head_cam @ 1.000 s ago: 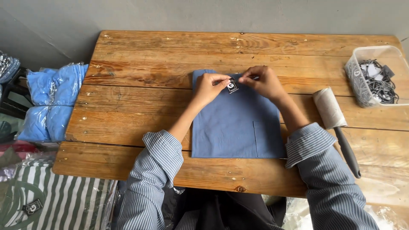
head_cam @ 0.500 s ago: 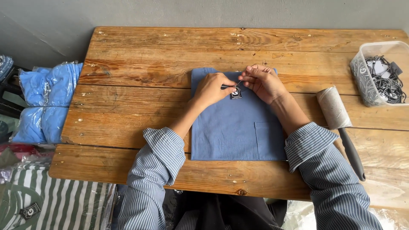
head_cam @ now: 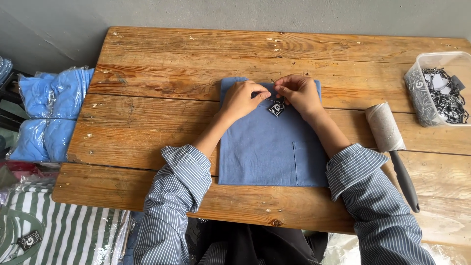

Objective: Folding a t-shirt, cleaning it with a lint roller, and packaging it in a plastic bag

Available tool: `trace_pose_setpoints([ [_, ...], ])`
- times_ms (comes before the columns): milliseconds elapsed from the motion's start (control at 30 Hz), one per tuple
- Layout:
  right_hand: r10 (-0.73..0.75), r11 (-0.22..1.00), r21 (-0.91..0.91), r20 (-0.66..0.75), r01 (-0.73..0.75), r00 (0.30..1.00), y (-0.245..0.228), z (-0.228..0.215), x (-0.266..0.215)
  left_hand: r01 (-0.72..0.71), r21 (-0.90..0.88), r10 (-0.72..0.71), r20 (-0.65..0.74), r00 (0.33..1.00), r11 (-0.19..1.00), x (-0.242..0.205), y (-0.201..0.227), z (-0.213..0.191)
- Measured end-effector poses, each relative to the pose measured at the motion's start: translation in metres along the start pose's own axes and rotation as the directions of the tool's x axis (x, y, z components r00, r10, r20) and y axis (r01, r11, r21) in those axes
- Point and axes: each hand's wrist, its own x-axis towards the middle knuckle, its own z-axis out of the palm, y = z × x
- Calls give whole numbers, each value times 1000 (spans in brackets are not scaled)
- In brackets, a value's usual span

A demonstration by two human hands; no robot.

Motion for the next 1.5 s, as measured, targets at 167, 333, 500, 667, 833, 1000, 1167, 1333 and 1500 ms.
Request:
trace_pose_setpoints([
  [167,-139,931,-334,51,148,989,19,0,3,-59,92,63,-41,997,994,5,-10,7],
  [333,-337,770,-578,-8,270,942,-1,6,-10,-109,165,116,-33,993,980,5,-7,8],
  [500,-361,762,-592,-50,264,931,9,2,-7,-132,212,147,-59,987,968,3,-12,13],
  [667,-329,817,-516,-48,258,943,7,2,-8,-234,86,241,-79,967,968,-4,-4,3],
  [833,-366,759,-583,-16,288,931,1,5,-11,-274,101,285,-121,951,956,-5,2,0],
  [1000,-425,656,-670,55,349,904,-5,7,-16,-196,90,203,-76,976,976,0,2,-1],
  [1167,-360,555,-799,20,232,933,2,3,-13,-115,26,117,-46,992,993,6,-2,1],
  [1333,-346,524,-825,23,213,938,5,4,-12,-20,-16,20,-24,1000,1000,16,-7,4],
  [1500,-329,516,-835,9,188,944,10,2,-8,24,-29,-24,-15,1000,999,22,-9,8],
])
